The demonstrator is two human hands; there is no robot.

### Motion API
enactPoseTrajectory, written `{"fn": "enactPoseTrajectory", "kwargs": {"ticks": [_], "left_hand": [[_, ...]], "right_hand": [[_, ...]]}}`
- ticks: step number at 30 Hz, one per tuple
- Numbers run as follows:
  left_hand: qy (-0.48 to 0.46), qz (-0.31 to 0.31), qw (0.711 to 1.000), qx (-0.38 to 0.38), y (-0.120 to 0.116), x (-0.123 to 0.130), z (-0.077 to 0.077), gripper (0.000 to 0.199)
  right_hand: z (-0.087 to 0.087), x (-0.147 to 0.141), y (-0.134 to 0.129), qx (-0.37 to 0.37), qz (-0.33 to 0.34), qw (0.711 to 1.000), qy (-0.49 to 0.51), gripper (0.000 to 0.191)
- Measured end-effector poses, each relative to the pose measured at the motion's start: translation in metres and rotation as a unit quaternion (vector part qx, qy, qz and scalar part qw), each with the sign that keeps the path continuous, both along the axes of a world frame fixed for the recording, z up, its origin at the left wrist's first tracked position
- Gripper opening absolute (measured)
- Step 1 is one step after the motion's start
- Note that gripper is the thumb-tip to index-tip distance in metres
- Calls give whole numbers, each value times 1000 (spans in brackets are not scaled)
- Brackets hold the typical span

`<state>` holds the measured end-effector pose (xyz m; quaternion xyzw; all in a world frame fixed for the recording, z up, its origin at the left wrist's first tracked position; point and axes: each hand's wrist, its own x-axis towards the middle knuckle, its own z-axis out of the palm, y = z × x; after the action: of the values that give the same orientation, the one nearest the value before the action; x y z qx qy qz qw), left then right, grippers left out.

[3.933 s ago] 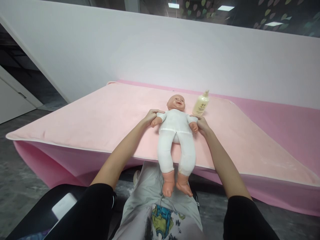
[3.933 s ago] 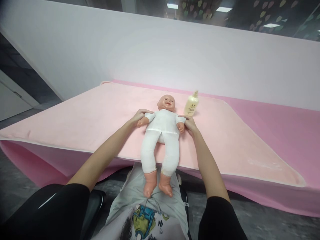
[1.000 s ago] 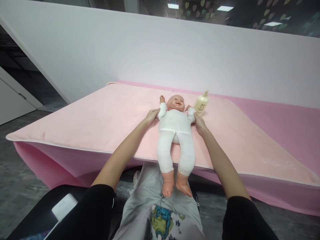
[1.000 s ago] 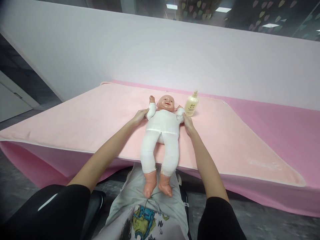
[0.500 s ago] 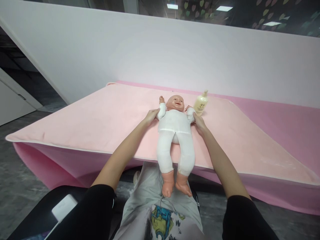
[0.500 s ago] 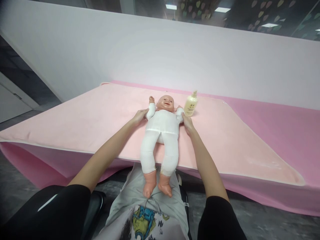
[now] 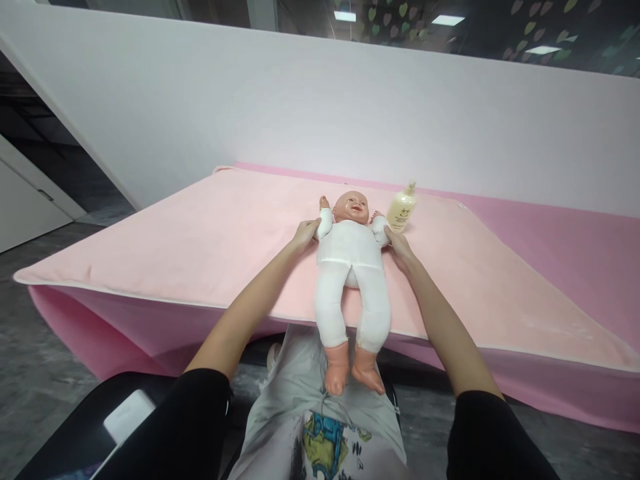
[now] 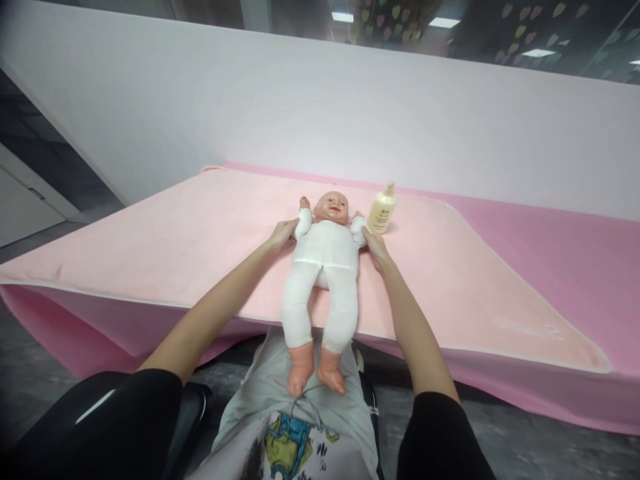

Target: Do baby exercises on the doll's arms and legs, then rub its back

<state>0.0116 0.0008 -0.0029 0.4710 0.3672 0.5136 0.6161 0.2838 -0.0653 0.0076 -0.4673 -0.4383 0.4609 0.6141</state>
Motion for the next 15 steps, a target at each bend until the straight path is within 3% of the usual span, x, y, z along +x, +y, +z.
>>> {"fn": "enactPoseTrajectory", "kwargs": {"ticks": [4,9,15], "left_hand": [[1,-50,999,17,-5,-7,7,18],[19,-111,993,44,-10,-13,13,30],[28,-61,996,64,-12,-15,12,15]], "right_hand": [[3,5,-7,-12,55,998,10,33],[2,12,-10,-23,94,995,8,33],[8,8,-12,-44,84,995,22,22]]}}
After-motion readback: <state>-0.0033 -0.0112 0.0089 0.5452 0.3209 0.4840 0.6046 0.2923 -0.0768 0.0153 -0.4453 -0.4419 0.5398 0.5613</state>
